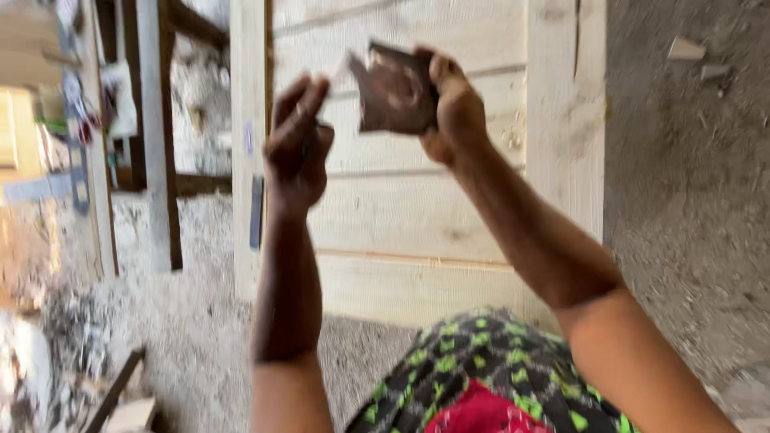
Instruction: The person uses a putty knife to apply a filler paste into gaps and cracks on a wooden door frame. They smooth the filler along the seams and edges, then retrieve more filler from a container to continue the process.
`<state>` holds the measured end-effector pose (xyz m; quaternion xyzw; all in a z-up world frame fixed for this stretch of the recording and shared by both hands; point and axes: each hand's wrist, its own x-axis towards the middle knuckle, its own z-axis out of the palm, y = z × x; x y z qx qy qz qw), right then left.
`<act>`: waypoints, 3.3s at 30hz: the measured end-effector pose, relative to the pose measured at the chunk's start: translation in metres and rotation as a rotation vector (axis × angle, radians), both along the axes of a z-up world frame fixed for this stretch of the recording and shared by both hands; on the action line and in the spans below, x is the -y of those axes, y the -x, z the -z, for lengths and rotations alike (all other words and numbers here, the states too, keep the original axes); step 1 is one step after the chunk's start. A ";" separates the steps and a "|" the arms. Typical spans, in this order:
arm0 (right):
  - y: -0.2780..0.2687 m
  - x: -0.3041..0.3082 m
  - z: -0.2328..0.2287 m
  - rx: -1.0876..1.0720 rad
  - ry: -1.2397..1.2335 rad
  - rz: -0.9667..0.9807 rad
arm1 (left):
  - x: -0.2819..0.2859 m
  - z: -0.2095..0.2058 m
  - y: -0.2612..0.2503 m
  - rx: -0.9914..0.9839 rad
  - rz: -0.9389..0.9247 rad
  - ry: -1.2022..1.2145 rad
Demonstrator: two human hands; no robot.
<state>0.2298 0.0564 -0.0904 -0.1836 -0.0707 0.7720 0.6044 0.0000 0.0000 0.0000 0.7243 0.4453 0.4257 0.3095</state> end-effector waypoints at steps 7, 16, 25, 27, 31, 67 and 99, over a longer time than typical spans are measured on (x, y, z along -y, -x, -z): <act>-0.011 0.026 -0.081 0.042 0.028 -0.164 | 0.023 0.030 -0.040 0.130 0.066 -0.280; -0.070 -0.015 -0.038 0.269 -0.079 -0.491 | 0.009 -0.014 -0.020 -0.677 -0.025 -0.336; -0.135 -0.090 0.024 0.729 -0.189 -0.817 | -0.010 -0.066 -0.037 -0.742 0.206 -0.472; -0.129 -0.096 0.032 0.812 -0.203 -0.884 | -0.022 -0.051 -0.053 -0.676 0.308 -0.545; -0.100 -0.112 0.045 0.898 -0.245 -0.847 | -0.015 0.011 -0.083 -0.781 0.202 -0.483; -0.228 0.163 0.118 0.456 0.439 0.044 | -0.017 0.243 -0.145 -0.857 -0.071 0.429; -0.316 0.251 0.080 0.569 0.554 -0.016 | -0.077 0.229 -0.118 -0.772 -0.577 1.094</act>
